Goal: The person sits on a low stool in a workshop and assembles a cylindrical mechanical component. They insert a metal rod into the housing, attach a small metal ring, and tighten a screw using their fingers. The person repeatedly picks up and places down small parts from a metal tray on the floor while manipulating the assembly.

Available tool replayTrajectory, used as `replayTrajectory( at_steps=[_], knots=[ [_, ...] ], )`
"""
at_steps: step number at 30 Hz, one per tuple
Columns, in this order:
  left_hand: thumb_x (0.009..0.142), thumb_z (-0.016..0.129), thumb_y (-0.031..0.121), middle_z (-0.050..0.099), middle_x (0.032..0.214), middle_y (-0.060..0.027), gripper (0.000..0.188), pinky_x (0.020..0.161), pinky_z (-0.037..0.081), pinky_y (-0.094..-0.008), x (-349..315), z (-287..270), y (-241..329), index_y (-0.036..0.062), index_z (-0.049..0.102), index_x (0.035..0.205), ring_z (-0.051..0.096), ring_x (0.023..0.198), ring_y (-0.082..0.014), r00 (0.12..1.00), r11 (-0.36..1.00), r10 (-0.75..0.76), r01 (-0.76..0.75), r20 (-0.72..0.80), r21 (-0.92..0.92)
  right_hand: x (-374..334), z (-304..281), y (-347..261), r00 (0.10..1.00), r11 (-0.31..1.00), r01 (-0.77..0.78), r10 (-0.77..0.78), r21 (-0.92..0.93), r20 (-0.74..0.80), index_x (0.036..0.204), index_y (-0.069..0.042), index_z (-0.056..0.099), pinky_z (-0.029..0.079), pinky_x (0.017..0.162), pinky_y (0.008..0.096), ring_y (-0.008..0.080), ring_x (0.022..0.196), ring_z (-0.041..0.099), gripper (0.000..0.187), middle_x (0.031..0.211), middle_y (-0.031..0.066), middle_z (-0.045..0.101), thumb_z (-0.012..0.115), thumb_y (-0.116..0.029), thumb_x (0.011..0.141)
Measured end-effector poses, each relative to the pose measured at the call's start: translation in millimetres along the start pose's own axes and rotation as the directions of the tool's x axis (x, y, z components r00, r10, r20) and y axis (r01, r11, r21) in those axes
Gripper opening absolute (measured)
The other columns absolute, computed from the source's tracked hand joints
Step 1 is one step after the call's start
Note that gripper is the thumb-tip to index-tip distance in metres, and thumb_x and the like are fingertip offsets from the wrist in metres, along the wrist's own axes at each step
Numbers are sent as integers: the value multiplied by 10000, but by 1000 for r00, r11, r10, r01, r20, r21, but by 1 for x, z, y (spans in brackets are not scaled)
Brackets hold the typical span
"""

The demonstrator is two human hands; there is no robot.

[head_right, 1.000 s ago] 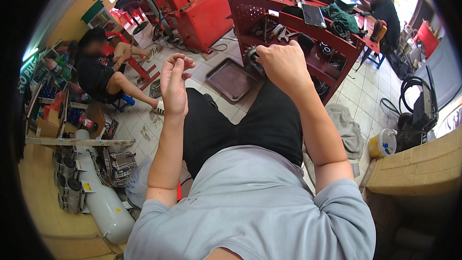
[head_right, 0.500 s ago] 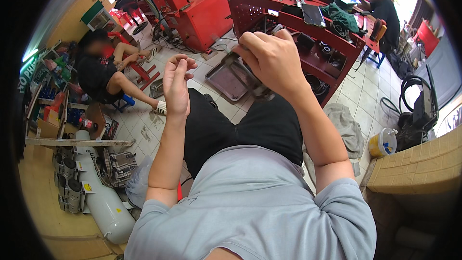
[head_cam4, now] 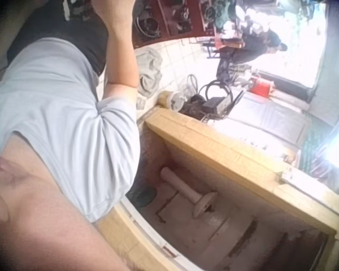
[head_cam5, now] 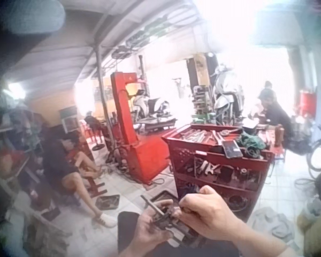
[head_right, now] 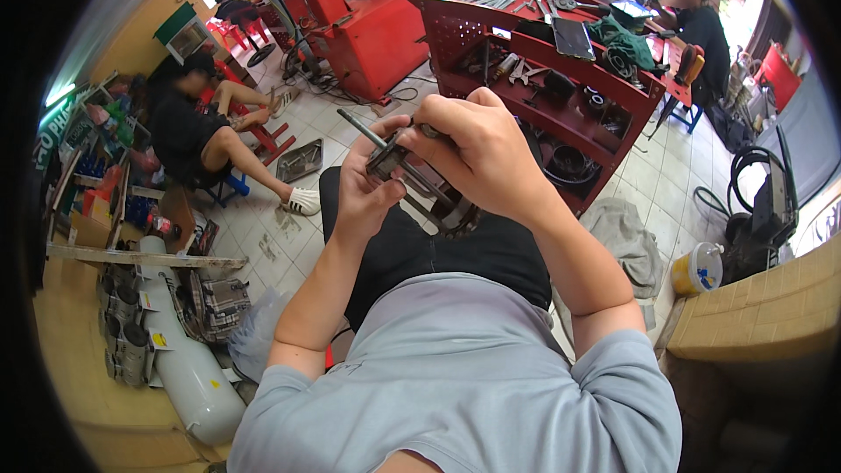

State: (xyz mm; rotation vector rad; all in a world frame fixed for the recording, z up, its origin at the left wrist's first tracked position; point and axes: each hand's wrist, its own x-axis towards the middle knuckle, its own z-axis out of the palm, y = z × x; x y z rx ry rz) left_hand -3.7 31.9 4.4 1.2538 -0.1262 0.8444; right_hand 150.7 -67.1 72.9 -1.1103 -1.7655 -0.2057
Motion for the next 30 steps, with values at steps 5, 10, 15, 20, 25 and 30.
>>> replayTrajectory(
  at_steps=[5,10,15,20,25,30],
  knots=[
    [666,835,58,657,1029,-55,712,841,514,-242,0,-2,-2,-20,475,1276,641,927,-116,996,981,-89,91,18,-171,-3,1,-6,1000,999,-17,17,38,7,788,-73,564,326,639,305,206,535,427,134,662,24,518,653,-152,850],
    [639,831,28,661,1035,-53,639,844,519,-248,-2,1,3,-7,547,1211,631,934,-101,999,999,-29,28,-18,-41,-5,5,-7,996,992,-87,87,92,-4,818,-55,596,344,633,305,194,587,423,104,653,36,530,652,-138,847],
    [580,842,-3,659,1057,-83,619,854,508,-253,-3,18,33,-41,585,1141,627,939,-109,983,854,167,-107,-72,509,-8,1,-8,961,954,-276,278,118,0,802,-48,598,364,615,305,194,615,401,143,644,46,519,662,-169,845],
    [597,875,69,680,970,-48,576,813,511,-243,-1,13,41,-17,626,1109,633,892,-88,923,703,375,-226,-82,674,-6,-6,6,973,786,-223,220,576,76,1141,9,519,420,723,251,90,786,532,300,928,46,603,609,-96,874],
    [584,880,65,678,995,-90,616,846,508,-264,-1,4,43,-37,607,1126,639,935,-127,924,688,376,-232,-64,688,-4,-5,14,962,708,-262,249,655,116,1107,25,542,465,714,231,126,910,629,200,1001,75,618,558,9,909],
    [589,869,28,670,1038,-135,653,903,508,-303,-3,1,49,-67,567,1160,642,1015,-191,945,662,328,-240,13,710,-4,-8,8,924,697,-379,324,608,204,1014,28,548,458,612,234,92,703,584,149,840,27,603,561,-104,945]
  ],
)
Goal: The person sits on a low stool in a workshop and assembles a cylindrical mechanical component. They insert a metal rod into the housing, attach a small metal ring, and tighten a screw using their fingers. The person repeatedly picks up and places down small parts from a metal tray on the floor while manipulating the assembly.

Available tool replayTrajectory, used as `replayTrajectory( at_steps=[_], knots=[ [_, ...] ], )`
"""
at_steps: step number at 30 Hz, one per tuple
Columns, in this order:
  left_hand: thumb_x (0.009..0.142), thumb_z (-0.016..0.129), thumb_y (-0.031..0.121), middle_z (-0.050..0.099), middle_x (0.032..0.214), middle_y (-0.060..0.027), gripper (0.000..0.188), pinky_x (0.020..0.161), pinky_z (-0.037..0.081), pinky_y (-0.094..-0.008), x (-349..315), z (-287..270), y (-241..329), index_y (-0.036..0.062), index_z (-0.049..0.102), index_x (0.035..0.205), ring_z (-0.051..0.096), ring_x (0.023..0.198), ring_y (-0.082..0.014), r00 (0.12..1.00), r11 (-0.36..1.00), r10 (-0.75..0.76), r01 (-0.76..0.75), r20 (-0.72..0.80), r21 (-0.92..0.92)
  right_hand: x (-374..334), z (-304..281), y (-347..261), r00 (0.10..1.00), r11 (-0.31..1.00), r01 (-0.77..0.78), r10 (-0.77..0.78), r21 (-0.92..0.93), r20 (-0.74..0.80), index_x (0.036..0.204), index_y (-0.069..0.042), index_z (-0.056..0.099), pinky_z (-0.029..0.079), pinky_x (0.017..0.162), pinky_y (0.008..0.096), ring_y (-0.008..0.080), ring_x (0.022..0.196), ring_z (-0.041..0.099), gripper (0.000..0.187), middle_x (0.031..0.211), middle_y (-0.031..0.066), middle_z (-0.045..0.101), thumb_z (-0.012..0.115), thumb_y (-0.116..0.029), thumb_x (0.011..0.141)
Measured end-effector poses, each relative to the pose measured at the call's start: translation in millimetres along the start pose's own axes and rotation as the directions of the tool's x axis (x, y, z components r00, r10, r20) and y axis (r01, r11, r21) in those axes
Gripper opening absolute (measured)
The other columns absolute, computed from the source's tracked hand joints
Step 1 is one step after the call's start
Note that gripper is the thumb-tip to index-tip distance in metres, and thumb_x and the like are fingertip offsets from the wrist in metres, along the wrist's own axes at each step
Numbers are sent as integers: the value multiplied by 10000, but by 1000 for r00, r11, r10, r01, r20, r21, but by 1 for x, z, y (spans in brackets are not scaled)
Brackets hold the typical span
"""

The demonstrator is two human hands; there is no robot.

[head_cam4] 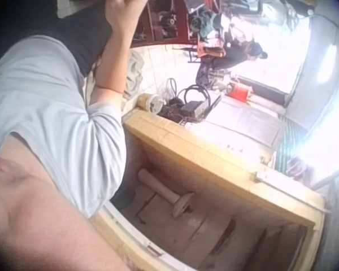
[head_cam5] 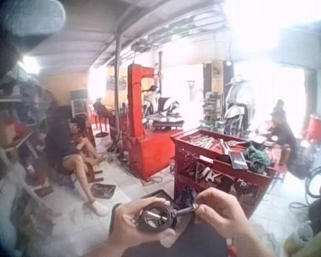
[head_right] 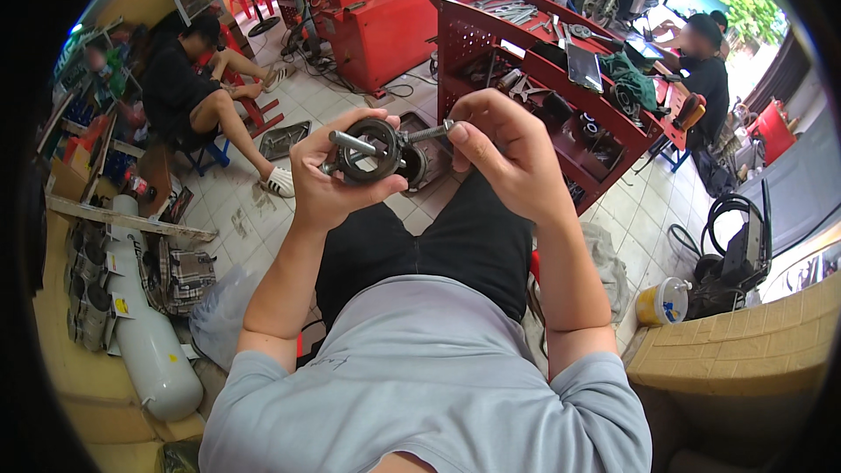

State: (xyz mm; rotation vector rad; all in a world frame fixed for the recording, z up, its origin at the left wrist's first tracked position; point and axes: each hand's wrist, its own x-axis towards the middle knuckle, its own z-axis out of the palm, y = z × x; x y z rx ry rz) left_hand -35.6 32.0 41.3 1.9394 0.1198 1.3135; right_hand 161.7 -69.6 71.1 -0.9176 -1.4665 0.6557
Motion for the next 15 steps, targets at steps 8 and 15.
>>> replayTrajectory(
  at_steps=[8,15],
  knots=[
    [578,880,82,684,956,-67,573,810,517,-245,-1,5,2,-13,636,1087,649,885,-110,997,1000,-5,4,-72,-20,0,10,-4,992,989,75,-87,-127,-88,883,19,592,407,657,250,87,677,479,181,707,20,537,579,-159,913],
    [583,878,87,686,947,-63,557,799,515,-241,0,8,2,-13,640,1076,647,870,-102,997,998,-39,36,-63,-42,-1,-16,5,999,996,-43,45,-79,22,874,-2,558,370,609,252,105,622,459,488,670,30,517,401,-453,972]
  ],
)
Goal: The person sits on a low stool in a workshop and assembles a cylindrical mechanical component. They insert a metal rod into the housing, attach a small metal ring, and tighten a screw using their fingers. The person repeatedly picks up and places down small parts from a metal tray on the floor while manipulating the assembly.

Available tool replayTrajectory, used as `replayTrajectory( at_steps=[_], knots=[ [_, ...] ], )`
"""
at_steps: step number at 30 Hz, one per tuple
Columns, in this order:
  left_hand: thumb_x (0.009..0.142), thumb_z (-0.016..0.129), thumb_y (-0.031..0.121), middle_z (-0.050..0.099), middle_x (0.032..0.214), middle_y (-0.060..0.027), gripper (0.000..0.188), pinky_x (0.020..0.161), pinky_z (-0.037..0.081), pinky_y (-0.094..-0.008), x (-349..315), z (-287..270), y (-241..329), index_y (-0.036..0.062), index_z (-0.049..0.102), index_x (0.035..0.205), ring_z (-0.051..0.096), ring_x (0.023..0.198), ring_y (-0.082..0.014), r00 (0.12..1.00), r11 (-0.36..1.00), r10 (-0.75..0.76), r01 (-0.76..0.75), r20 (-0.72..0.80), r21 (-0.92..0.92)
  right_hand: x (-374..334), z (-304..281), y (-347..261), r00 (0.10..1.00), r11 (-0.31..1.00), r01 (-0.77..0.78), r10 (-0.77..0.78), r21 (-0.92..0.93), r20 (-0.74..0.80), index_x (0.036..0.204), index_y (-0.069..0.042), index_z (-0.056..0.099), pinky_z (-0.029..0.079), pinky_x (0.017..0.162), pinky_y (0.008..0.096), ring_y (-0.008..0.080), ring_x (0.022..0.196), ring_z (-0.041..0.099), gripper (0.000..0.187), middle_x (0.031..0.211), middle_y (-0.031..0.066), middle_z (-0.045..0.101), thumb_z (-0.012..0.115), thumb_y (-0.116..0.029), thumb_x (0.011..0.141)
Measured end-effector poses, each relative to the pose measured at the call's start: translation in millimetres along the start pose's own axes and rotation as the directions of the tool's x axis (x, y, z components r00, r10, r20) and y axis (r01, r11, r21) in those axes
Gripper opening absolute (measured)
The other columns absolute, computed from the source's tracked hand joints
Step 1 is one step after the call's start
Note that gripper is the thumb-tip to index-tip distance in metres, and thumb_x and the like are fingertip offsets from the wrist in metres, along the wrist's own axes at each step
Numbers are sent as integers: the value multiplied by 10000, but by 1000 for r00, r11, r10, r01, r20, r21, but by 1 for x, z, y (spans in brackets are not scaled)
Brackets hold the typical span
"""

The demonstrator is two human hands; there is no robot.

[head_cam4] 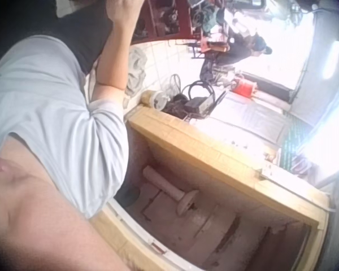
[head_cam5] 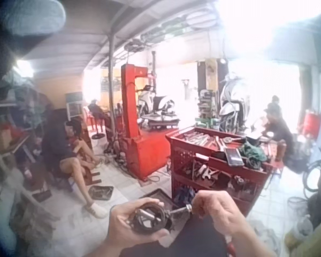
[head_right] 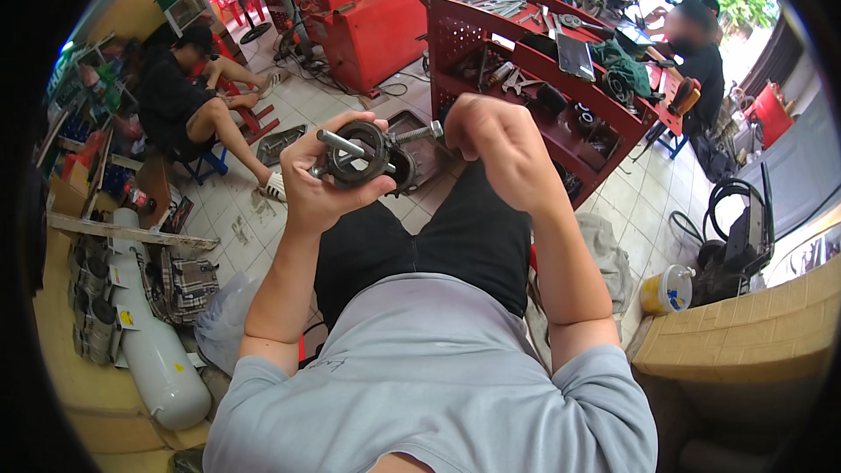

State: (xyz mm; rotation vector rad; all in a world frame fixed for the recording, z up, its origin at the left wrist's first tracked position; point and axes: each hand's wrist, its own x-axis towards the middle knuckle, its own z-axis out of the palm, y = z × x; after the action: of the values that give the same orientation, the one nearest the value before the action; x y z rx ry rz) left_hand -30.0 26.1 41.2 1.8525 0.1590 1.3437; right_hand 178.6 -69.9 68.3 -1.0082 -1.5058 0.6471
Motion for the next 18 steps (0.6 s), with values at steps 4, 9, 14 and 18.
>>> replayTrajectory(
  at_steps=[4,9,14,18],
  knots=[
    [579,873,75,683,966,-90,584,816,516,-257,-1,1,1,-28,621,1096,650,890,-126,998,999,0,-3,68,43,15,0,12,997,767,43,9,640,-77,834,-51,543,331,552,281,148,549,408,737,577,14,401,173,-681,928],
    [557,870,54,682,1006,-122,614,845,509,-270,-9,15,-4,-39,615,1108,649,923,-146,973,998,-40,26,225,62,28,-5,52,969,400,16,221,916,-113,796,-68,518,276,512,287,141,501,308,697,550,-5,330,165,-651,941],
    [549,875,70,681,968,-82,577,805,506,-261,-20,38,-12,-4,641,1070,647,882,-132,930,993,-41,-4,366,121,32,-9,63,936,423,95,271,901,-226,768,-77,498,253,482,281,130,481,291,685,538,-13,308,175,-657,938],
    [542,871,162,700,892,-83,517,837,474,-329,-32,58,-16,37,676,1004,657,850,-212,852,993,-112,79,512,87,29,-7,64,919,453,97,302,886,-255,788,-71,476,246,495,288,134,491,263,647,547,-11,290,132,-589,967]
  ],
)
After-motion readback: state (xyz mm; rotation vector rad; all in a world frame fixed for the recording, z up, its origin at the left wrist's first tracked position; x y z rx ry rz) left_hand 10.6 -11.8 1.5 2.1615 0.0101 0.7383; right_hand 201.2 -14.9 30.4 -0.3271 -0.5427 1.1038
